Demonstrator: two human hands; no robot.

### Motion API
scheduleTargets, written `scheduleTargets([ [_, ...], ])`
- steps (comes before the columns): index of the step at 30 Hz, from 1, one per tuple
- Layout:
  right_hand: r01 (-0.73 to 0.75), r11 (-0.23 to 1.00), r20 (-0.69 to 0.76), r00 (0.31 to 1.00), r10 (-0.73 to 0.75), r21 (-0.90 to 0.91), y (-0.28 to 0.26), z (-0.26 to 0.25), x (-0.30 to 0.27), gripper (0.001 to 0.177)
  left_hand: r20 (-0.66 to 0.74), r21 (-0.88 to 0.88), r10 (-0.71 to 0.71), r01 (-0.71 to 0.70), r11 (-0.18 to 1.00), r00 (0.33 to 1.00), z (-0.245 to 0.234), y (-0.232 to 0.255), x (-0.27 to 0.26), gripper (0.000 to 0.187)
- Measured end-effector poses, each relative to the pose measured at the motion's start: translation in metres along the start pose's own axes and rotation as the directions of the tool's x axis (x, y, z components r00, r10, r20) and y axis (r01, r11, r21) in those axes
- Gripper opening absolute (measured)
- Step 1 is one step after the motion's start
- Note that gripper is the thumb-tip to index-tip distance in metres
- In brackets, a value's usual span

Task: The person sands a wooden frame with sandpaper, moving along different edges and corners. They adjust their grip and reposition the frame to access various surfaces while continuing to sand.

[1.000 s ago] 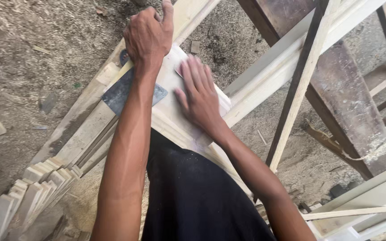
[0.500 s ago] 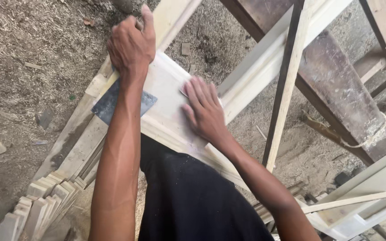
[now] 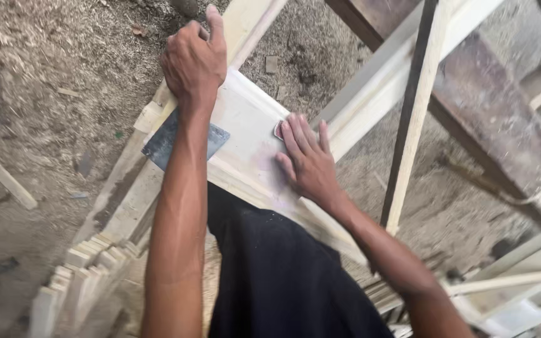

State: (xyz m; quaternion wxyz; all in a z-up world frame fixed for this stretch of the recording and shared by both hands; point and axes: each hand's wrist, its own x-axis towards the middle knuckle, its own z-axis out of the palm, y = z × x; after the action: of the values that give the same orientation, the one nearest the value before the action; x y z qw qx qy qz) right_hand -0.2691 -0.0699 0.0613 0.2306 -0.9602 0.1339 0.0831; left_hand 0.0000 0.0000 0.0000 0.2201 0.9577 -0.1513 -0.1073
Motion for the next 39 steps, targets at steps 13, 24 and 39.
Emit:
scheduleTargets([
  [13, -0.003, 1.0, 0.061, 0.998, 0.004, -0.031, 0.014, -0.006, -0.008, 0.066, 0.17, -0.045, -0.074, 0.083, 0.996, 0.983, 0.014, -0.009, 0.012, 0.073],
  [24, 0.001, 1.0, -0.117, 0.993, 0.002, 0.024, -0.024, 0.021, 0.052, 0.057, 0.089, -0.005, -0.032, 0.033, 0.999, 0.995, 0.009, -0.005, 0.009, 0.074],
  [39, -0.291, 0.943, -0.437, 0.836, 0.333, 0.161, -0.028, 0.016, -0.017, 0.039, 0.34, -0.095, -0.092, 0.132, 0.987, 0.936, 0.011, -0.008, 0.02, 0.077],
])
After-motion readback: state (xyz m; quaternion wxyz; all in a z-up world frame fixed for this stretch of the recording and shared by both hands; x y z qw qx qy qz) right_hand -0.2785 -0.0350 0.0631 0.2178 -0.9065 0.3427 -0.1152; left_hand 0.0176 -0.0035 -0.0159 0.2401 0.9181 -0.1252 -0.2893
